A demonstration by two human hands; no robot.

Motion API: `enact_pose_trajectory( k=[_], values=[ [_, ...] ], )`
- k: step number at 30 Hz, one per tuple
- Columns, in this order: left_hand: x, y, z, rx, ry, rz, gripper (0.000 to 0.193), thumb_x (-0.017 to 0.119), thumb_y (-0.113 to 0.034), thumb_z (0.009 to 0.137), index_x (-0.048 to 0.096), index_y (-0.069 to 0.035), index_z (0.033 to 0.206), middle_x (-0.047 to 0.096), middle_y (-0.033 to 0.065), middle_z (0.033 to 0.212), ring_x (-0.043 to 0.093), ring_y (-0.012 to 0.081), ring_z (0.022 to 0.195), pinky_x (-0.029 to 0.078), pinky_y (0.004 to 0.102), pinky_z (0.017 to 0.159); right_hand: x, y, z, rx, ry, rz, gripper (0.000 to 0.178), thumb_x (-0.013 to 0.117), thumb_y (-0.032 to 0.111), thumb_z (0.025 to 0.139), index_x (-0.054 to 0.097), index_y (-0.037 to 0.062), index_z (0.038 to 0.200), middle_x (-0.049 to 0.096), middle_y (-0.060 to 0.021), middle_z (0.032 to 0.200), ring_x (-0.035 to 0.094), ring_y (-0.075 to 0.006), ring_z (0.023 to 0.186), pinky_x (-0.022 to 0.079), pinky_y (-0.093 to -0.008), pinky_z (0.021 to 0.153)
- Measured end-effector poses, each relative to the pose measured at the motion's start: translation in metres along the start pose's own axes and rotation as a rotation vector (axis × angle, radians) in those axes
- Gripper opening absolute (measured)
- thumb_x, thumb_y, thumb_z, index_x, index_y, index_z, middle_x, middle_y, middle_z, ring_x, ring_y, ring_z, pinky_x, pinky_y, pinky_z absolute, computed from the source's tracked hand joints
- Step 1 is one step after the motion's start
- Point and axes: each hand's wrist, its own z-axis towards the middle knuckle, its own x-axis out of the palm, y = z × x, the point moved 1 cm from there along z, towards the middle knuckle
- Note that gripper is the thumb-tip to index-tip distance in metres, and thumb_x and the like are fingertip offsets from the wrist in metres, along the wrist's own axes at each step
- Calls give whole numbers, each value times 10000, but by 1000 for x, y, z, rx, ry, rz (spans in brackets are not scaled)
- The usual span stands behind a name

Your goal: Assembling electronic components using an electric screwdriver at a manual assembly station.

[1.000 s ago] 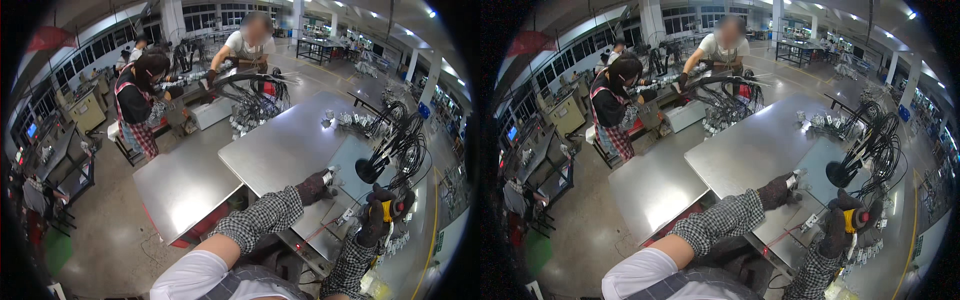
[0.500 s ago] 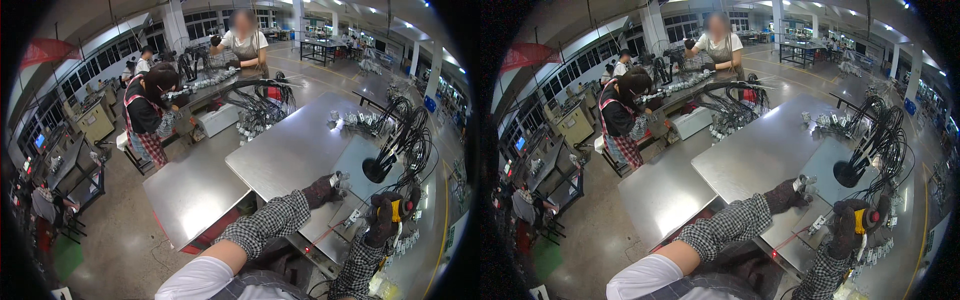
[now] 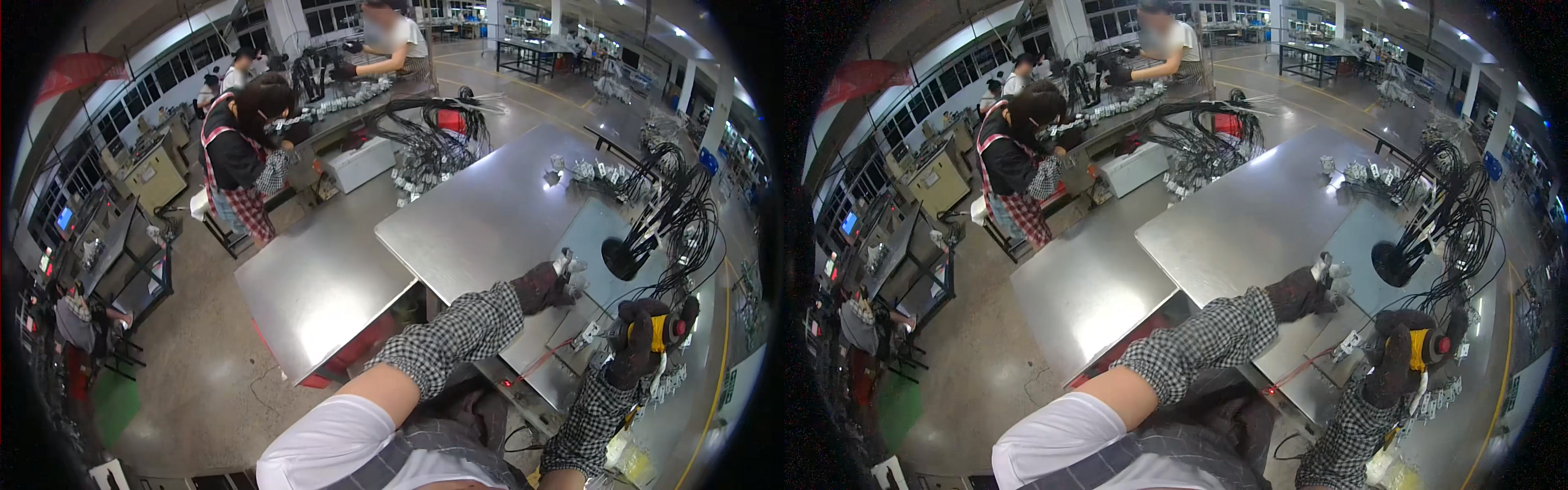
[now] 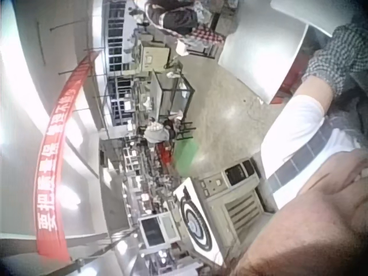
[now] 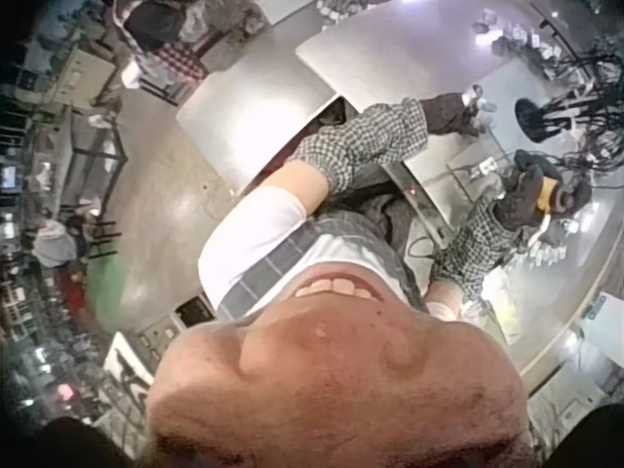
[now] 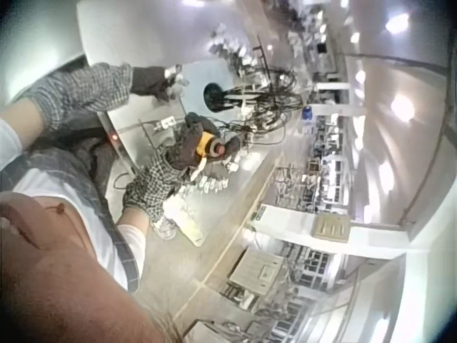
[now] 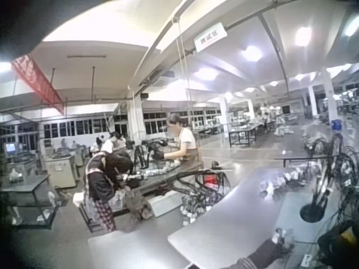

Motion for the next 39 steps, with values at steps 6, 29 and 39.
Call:
enact_pose_trajectory(
  k=[6, 29, 39],
  values=[
    [-5, 9, 11, -20, 82, -28, 668, 469, -576, 962, 443, -92, 1422, 644, 162, 1154, 667, 207, 868, 594, 349, 761, -33, -26, -7, -71, 103, 123, 698, 615, -28, 884, 273, 58, 1486, 637, -185, 924, 631, -231, 684, 588, -368, 633],
    [-2, 7, 10, -28, 84, -32, 638, 421, -603, 967, 509, -100, 1350, 657, 148, 1118, 674, 224, 875, 598, 347, 753, -30, -21, -6, 71, 112, 275, 732, 617, -61, 869, 258, 79, 1491, 634, -177, 917, 597, -195, 602, 529, -275, 467],
    [13, 6, 8, -1, 8, 12, 623, 676, -515, 876, 538, -101, 1321, 657, 113, 1065, 652, 175, 838, 587, 316, 712, -65, -36, -11, 326, -88, 212, 639, 638, 155, 917, 328, 62, 1468, 604, -176, 879, 603, -216, 616, 511, -283, 447]
  ],
)
